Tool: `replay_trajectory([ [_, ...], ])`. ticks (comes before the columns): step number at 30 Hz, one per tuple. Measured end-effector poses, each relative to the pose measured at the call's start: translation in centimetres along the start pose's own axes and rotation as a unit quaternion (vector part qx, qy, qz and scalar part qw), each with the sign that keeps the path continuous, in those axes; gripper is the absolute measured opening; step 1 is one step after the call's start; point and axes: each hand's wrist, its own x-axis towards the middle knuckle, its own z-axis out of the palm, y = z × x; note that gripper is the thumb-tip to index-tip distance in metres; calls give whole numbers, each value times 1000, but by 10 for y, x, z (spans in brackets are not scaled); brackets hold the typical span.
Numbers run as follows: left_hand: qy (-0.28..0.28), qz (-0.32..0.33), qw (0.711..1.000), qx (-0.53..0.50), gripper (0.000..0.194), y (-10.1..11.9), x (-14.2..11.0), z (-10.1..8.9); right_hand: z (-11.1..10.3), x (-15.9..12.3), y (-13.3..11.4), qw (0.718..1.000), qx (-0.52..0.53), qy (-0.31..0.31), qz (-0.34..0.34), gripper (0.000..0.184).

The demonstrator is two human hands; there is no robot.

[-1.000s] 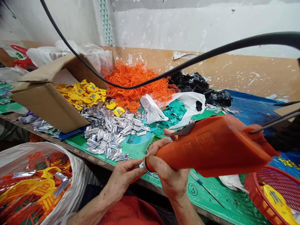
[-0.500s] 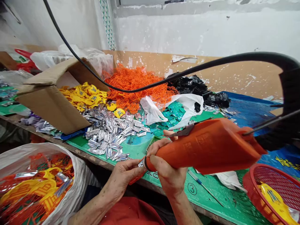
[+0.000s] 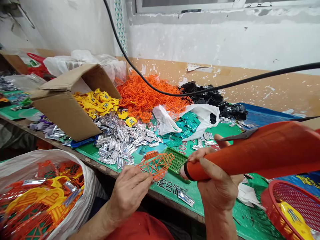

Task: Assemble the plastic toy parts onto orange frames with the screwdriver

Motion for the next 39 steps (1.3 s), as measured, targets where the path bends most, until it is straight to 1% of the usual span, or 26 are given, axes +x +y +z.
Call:
replay_trajectory([
  [2, 20, 37, 999, -4, 12, 1, -1, -3, -2, 0, 1, 1000, -12, 9, 2, 51],
  [4, 41, 58, 997, -9, 13, 3, -3, -6, -4, -1, 1, 1000, -18, 17, 3, 50],
  [7, 63, 55, 996, -13, 13, 6, -9, -10, -5, -1, 2, 1000, -21, 18, 0, 45],
  [10, 63, 57, 996, -20, 15, 9, -13, -15, -4, -1, 3, 999, -26, 19, -10, 37],
  [16, 70, 54, 996, -24, 15, 12, -15, -19, -2, -2, 3, 999, -34, 23, -13, 37],
  [19, 67, 48, 996, -28, 14, 13, -16, -17, -3, -3, 4, 999, -43, 26, -11, 33],
  [24, 59, 40, 997, -36, 11, 18, -17, -15, -8, -5, 8, 997, -57, 54, -2, 30],
  [30, 45, 29, 998, -44, 13, 26, -18, -15, -10, -8, 3, 995, -81, 66, -2, 23],
  [32, 36, 30, 998, -45, 12, 28, -18, -15, -11, -9, 2, 994, -84, 69, -2, 24],
  [36, 27, 33, 998, -47, 12, 31, -18, -15, -17, -8, 0, 992, -94, 81, -6, 34],
  [39, 25, 37, 998, -49, 12, 33, -19, -14, -22, -8, -1, 991, -104, 89, -6, 33],
])
